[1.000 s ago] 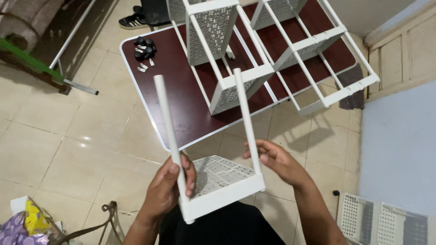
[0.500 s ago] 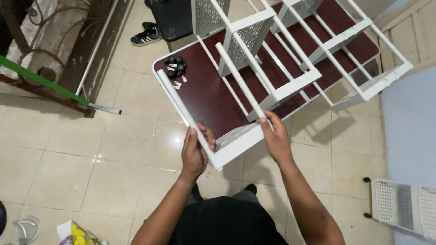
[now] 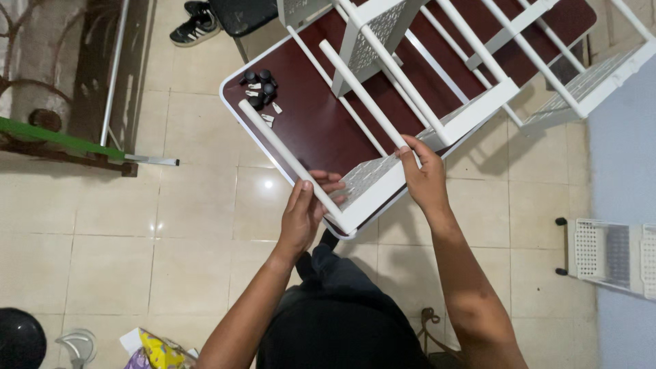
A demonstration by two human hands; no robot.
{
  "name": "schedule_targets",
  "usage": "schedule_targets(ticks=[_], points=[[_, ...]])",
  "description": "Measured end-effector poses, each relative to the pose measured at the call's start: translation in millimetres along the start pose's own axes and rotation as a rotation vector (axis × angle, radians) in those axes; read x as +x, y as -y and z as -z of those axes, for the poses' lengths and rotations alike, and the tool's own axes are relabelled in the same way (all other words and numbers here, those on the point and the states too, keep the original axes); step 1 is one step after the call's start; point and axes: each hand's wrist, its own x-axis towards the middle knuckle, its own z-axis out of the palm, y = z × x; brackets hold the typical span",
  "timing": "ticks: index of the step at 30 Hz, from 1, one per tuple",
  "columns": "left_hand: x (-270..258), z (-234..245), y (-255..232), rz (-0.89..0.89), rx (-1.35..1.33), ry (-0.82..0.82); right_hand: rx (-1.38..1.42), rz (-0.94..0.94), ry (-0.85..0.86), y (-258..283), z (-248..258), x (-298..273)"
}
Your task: The person disassembles a white plastic shelving unit by hand, removing wheels, plastic clips, and frame rods. The removed parts are placed on the maroon tabletop. The person continues to detach side panels and additional rods, leaving the unit partially dismantled.
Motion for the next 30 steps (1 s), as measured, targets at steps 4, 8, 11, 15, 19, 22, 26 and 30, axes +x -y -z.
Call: schedule_targets(ticks=[4, 8, 11, 15, 19, 22, 26, 30], points=[[12, -6, -21, -0.249, 0.626, -0.401, 0.002, 0.056, -0.030, 7, -8, 16], [2, -14, -49, -0.478, 0.983, -0.498, -0.056, 0.015, -0.044, 14, -10, 15], [13, -24, -79, -0.712, 1.751, -0.091, -0.072, 0.029, -0.024, 24, -9, 21], [39, -36, -109, -0.485, 1.796, 0.559, -0.080, -0.020, -0.026, 33, -11, 25], [61, -37, -125, -0.375, 1.727, 0.812, -0.039, -0.037, -0.094, 37, -18, 25], [78, -30, -135, -0.359, 1.711, 0.970, 0.022, -0.102, -0.141, 39, -25, 25], [103, -17, -153, -0.367, 1.635, 1.139, -0.015, -0.020, -0.224, 46, -34, 25], [120, -5, -159, -0.417, 1.603, 1.281, -0.091, -0.081, -0.310, 54, -45, 24]])
